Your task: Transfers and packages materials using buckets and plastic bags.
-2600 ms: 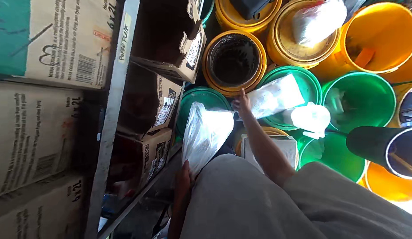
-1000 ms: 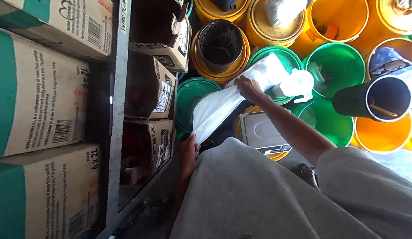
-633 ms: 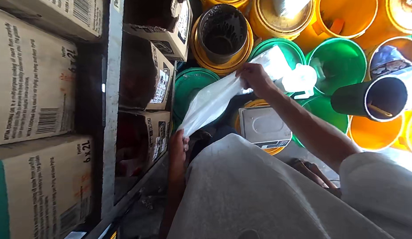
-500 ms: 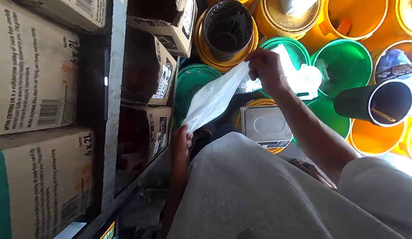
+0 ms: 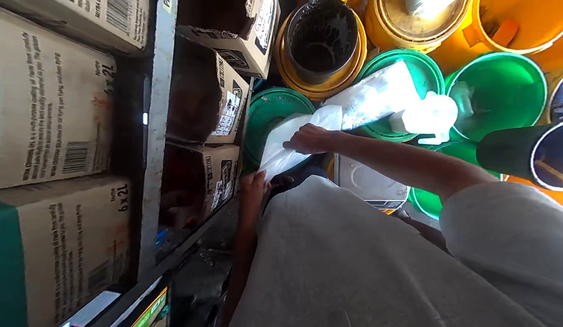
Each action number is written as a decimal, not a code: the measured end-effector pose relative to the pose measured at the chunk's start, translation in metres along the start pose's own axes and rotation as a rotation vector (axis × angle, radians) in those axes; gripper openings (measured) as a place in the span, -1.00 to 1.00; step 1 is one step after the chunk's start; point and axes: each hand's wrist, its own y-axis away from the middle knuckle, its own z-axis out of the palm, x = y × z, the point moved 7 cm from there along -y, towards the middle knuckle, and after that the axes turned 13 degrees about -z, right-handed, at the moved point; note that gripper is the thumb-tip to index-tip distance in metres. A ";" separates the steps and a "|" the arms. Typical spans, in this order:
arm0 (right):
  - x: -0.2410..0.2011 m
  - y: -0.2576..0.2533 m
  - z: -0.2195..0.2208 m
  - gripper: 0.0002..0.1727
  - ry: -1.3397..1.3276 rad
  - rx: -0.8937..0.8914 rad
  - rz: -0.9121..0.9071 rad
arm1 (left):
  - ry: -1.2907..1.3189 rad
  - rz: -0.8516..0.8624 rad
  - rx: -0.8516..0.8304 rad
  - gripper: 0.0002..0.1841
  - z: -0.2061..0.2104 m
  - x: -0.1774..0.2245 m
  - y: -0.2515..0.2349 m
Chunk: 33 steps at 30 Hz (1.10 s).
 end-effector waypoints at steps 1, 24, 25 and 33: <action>0.000 0.001 -0.001 -0.82 -0.037 -0.014 -0.002 | -0.047 0.030 0.041 -0.64 -0.003 0.003 0.002; 0.015 0.010 -0.017 -0.81 -0.282 0.102 0.231 | -0.299 0.140 -0.095 0.00 -0.034 -0.054 -0.075; 0.013 0.007 -0.015 -0.82 -0.278 0.103 0.221 | -0.341 0.208 -0.097 0.19 -0.017 -0.054 -0.086; -0.009 -0.027 -0.017 -0.69 -0.225 0.014 0.211 | -0.486 -0.045 -0.312 -0.48 0.057 -0.017 -0.065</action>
